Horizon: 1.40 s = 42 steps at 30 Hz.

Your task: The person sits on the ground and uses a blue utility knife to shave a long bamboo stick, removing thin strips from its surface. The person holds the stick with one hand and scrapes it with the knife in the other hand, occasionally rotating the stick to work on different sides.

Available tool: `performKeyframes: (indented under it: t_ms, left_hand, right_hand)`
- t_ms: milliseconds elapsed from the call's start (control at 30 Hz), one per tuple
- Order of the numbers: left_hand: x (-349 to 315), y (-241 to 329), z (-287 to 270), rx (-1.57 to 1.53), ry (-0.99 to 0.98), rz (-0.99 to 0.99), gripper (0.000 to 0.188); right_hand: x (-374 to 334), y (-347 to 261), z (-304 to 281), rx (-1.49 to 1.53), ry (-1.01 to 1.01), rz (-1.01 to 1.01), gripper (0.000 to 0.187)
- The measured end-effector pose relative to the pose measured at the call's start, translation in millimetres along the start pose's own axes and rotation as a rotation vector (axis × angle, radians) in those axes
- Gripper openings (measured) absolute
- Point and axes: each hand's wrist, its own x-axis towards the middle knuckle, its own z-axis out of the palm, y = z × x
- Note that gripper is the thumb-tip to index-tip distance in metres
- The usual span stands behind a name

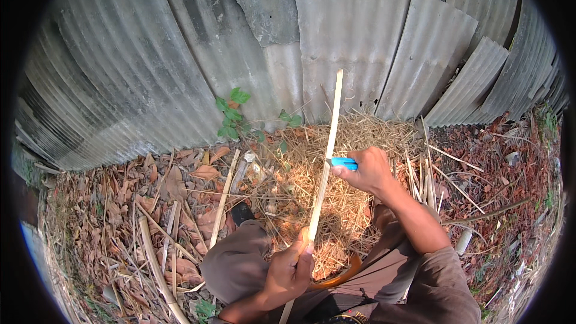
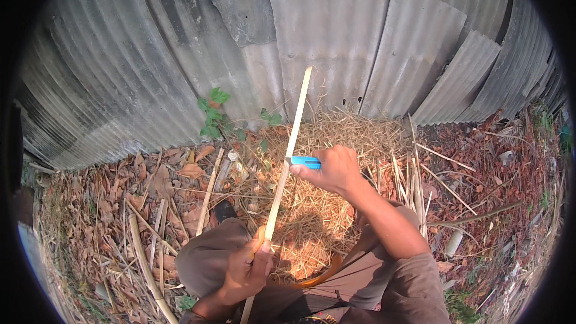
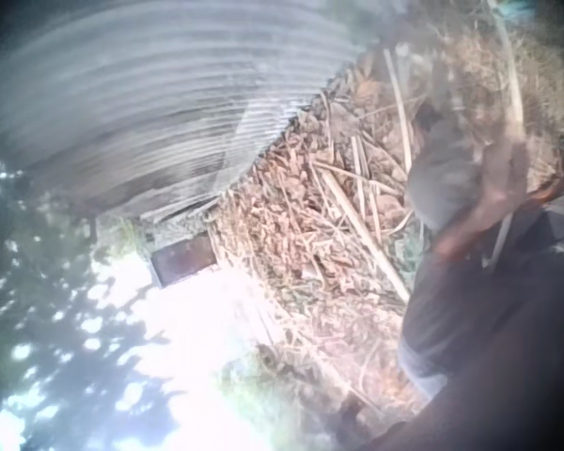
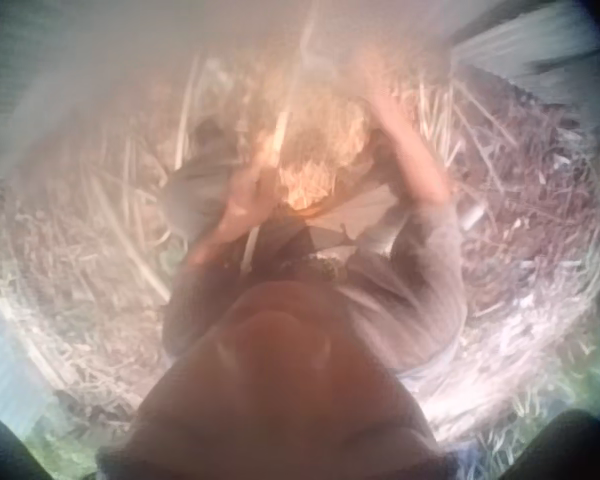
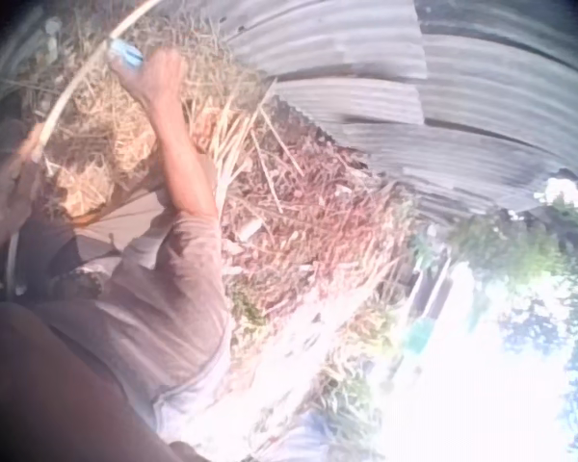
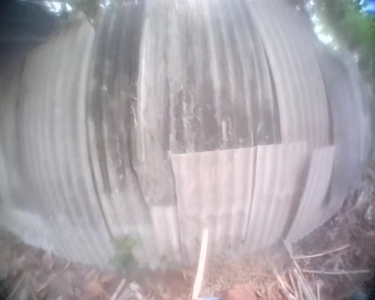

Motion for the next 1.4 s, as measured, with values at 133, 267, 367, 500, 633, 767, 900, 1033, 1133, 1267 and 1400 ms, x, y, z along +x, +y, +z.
performKeyframes:
  t_ms: [133, 267, 367, 500, 633, 767, 900, 1033, 1133, 1267, 1400]
  left_hand:
    - [-2.2, 6.9, 1.8, -0.025, 0.043, -0.022, 0.025]
    - [-3.7, -0.3, -1.9, 0.021, -0.02, 0.028, 0.015]
    - [-7.7, 0.9, -0.1, 0.038, -0.059, 0.073, 0.009]
    - [-13.7, 6.6, 7.2, -0.125, -0.13, -0.036, 0.024]
    - [-12.2, 19.0, 5.9, -0.043, -0.171, 0.019, 0.023]
    - [-11.1, 22.9, 9.5, -0.048, -0.225, 0.089, 0.022]
    - [-7.7, 13.2, 2.5, 0.008, -0.174, 0.061, 0.013]
    - [9.5, 6.7, 2.1, -0.044, 0.046, 0.022, 0.021]
    - [15.8, 8.0, -3.5, -0.053, 0.103, -0.009, 0.02]
    - [19.4, 6.8, 0.8, 0.04, 0.093, 0.028, 0.025]
    - [14.7, 1.2, 6.7, 0.236, 0.152, 0.169, 0.026]
  right_hand:
    - [-16.2, -10.6, -1.0, 0.048, -0.03, -0.14, 0.069]
    - [7.0, 13.6, -2.7, -0.052, 0.084, -0.067, 0.065]
    - [21.9, 30.9, -4.4, -0.03, 0.16, 0.034, 0.071]
    - [41.5, 85.4, -23.0, -0.008, 0.205, 0.284, 0.08]
    - [44.4, 110.2, -33.3, -0.037, 0.277, 0.359, 0.084]
    - [38.0, 179.6, -42.7, -0.038, 0.429, 0.678, 0.084]
    - [32.3, 179.5, -46.8, 0.031, 0.479, 0.72, 0.084]
    - [9.2, 77.8, -45.0, 0.106, 0.19, 0.396, 0.075]
    - [-16.5, 5.4, -21.3, 0.063, -0.04, -0.001, 0.069]
    - [-27.2, -26.1, -12.4, -0.019, -0.103, -0.213, 0.07]
    - [-8.9, -7.9, -12.0, -0.039, 0.013, -0.079, 0.07]
